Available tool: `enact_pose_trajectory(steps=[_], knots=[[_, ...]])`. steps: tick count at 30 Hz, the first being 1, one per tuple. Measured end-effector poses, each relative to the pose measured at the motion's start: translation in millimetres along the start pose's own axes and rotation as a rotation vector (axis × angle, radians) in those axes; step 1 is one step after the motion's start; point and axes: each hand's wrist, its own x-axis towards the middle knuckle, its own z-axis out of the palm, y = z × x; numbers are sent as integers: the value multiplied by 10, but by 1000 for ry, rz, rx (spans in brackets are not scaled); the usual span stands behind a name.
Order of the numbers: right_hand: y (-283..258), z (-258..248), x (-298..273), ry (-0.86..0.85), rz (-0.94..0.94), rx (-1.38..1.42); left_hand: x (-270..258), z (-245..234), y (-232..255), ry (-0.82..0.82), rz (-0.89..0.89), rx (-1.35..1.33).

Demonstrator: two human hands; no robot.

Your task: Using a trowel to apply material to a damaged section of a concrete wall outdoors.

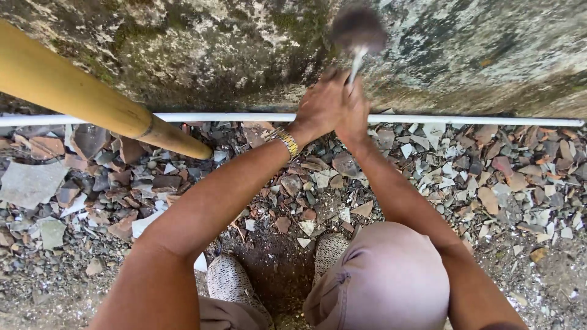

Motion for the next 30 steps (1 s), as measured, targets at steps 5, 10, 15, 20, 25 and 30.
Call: enact_pose_trajectory(steps=[5, 10, 15, 20, 25, 30], knots=[[-26, -25, -124, -158, -564, -1684, -102, -58, 107, -4, 7, 37], [-22, 224, -76, -113, -557, -1399, -40, 61, -103, 161, 129, -7], [5, 42, -275, -253, -509, -1607, -155, 119, -154, -26, -20, 79], [55, 8, -87, -193, -311, -663, -118, 1, 15, 103, 63, -92], [187, -112, -170, -302, -460, -1134, -230, 269, -431, 94, 55, 1], [131, -71, -188, -230, -355, -1702, -256, 43, -105, 91, 64, 41]])
